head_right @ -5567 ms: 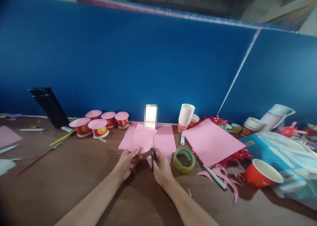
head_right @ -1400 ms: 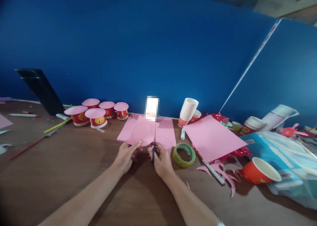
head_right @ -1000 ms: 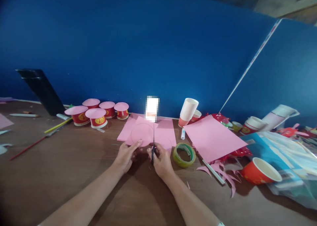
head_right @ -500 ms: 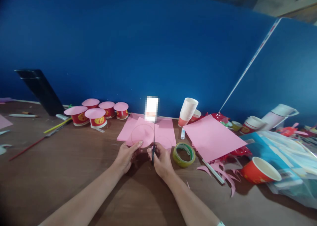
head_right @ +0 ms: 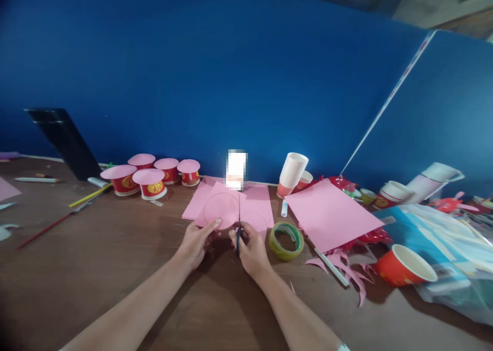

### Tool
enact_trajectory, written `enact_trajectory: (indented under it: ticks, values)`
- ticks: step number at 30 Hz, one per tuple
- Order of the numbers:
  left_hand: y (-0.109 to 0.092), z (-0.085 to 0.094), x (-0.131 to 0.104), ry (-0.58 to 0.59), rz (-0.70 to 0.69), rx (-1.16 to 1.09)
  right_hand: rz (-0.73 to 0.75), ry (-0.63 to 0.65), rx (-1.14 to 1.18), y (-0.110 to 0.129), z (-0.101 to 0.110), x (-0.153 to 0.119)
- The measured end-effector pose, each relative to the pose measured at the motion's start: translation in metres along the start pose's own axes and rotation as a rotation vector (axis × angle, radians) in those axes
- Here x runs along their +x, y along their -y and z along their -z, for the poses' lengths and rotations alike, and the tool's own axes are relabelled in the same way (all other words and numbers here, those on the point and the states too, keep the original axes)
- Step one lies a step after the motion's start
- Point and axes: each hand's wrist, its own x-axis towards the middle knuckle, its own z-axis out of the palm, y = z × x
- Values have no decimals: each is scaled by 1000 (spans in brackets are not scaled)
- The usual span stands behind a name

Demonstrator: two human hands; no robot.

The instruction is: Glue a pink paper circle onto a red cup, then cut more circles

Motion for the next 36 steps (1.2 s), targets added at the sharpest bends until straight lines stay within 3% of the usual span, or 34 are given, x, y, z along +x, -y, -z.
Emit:
enact_trajectory:
  ticks: [28,36]
  values:
    - [-2,-1,0,-57,64,76,-7,22,30,-7,0,1]
    - [3,2,2,43,14,59,30,22,21,-2,0,0]
